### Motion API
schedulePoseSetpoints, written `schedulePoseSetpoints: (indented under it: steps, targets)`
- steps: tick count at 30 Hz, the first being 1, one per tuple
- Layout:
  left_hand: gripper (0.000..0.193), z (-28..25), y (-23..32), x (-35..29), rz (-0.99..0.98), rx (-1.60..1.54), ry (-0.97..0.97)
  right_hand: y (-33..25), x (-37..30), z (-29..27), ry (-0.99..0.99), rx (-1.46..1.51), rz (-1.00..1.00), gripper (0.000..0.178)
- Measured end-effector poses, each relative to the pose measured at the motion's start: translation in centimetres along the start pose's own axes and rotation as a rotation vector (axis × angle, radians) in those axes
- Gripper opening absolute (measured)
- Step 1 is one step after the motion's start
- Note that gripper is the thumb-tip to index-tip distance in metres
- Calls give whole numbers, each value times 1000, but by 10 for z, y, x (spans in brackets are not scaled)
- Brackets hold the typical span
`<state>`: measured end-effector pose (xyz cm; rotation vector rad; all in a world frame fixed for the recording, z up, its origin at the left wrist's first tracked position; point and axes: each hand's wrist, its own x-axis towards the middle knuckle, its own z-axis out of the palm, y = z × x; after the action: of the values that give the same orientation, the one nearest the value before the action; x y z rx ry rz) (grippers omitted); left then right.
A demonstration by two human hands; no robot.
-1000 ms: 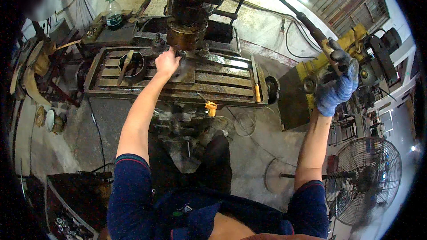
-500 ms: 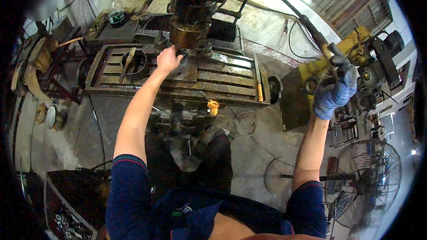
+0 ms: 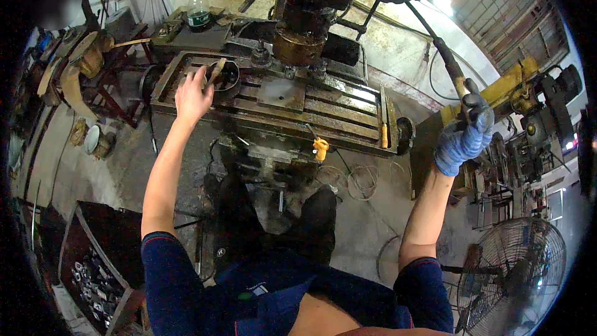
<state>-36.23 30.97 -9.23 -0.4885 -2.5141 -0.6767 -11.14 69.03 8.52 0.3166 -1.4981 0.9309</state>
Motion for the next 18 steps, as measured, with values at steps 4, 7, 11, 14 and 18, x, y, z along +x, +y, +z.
schedulePoseSetpoints:
  steps: [4,7,11,14,18]
  targets:
    - [43,10,-18,-9,61,213,-152,-8,2,4,49,10,80,32]
    - [40,24,-43,-4,79,127,-196,-8,6,3,31,32,69,29]
    - [24,28,-39,0,-297,-543,-93,-12,7,6,71,-32,87,29]
    - [27,34,13,-9,-275,-842,-181,-8,-1,4,71,-63,32,29]
    - [27,68,57,4,-195,-682,-199,-18,2,11,92,-47,100,33]
